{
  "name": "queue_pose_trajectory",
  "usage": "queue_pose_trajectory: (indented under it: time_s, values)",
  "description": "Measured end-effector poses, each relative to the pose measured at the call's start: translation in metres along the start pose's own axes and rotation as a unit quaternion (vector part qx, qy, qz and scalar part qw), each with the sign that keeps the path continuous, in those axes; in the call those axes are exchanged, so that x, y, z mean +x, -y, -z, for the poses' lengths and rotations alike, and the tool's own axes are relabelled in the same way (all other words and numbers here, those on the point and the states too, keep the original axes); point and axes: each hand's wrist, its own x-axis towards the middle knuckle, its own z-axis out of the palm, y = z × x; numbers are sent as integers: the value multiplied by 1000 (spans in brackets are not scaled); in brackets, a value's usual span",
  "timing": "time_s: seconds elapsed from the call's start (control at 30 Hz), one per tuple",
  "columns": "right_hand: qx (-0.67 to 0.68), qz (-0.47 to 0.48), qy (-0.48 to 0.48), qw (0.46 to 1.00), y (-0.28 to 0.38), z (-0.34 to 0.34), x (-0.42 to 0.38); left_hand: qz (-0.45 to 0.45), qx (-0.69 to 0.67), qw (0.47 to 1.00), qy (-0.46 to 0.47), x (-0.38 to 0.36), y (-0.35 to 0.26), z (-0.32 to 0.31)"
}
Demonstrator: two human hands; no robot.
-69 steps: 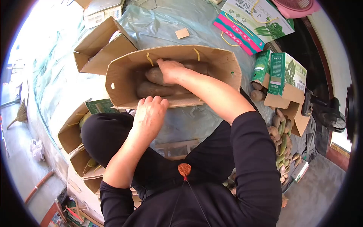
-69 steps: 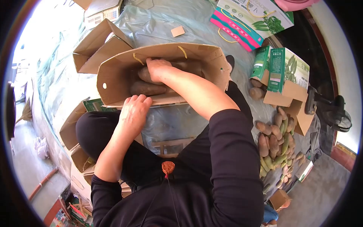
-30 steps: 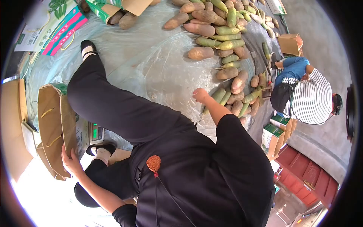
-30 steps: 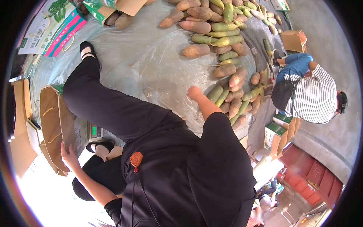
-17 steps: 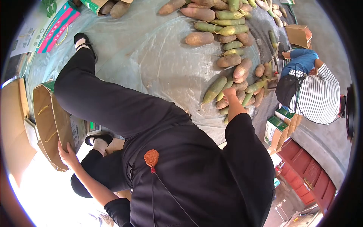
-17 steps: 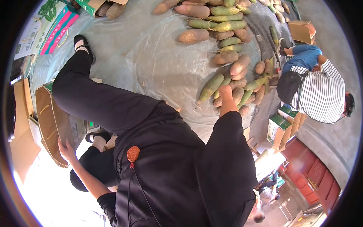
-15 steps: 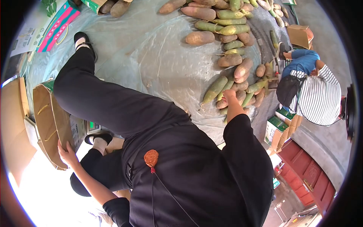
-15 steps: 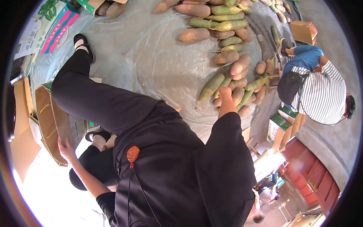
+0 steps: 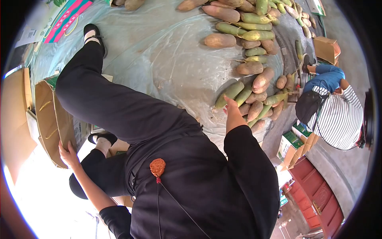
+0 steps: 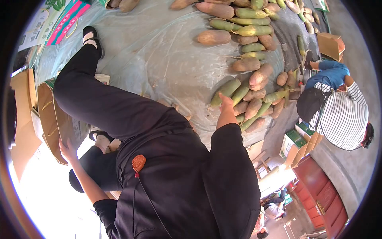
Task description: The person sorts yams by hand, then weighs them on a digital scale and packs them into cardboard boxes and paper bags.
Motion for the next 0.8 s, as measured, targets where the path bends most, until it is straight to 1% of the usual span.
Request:
queue_pose_trajectory:
  time_s: [0.07, 0.2, 0.27, 0.3, 0.37, 0.4, 0.43, 0.47, 0.5, 0.57, 0.6, 0.63, 0.7, 0.77, 0.8]
  values:
    - [43, 1, -3, 999, 1, -8, 3, -7, 1, 1000, -2, 0, -4, 1]
    - [48, -6, 12, 999, 4, -38, 15, 5, -5, 1000, 8, 2, -13, 7]
    - [2, 37, -57, 998, 1, -48, 15, 9, 0, 1000, 13, 1, -14, 6]
    - [-1, 39, -55, 998, 4, -50, 14, 9, -5, 1000, 13, 1, -13, 6]
    - [37, 32, -7, 999, 5, -45, 11, 9, -8, 1000, 16, 2, -11, 7]
    - [35, 34, -7, 999, 6, -43, 2, 6, -1, 1000, 15, 2, -10, 7]
    - [43, 22, 19, 999, 8, -39, -9, 4, 6, 1000, 12, 2, -9, 6]
    - [50, 11, 45, 998, 9, -37, -14, 9, 4, 1000, 9, 4, -12, 7]
    - [47, 16, 46, 998, 8, -39, -21, 16, 11, 1000, 13, 5, -14, 8]
    - [92, 18, 83, 992, 2, -47, -34, 34, 23, 999, 11, 3, -20, 10]
    - [92, 45, 129, 986, -1, -50, -45, 33, 41, 999, 14, 4, -24, 11]
    - [78, 49, 146, 985, -1, -56, -56, 33, 62, 997, 17, 6, -26, 15]
    - [64, 93, 194, 974, 11, -72, -72, 33, 25, 999, 35, 9, -38, 24]
    - [4, 137, 234, 963, 34, -88, -98, 40, -11, 999, 30, 7, -34, 24]
    - [-11, 167, 266, 949, 49, -99, -110, 49, -5, 998, 30, 7, -37, 26]
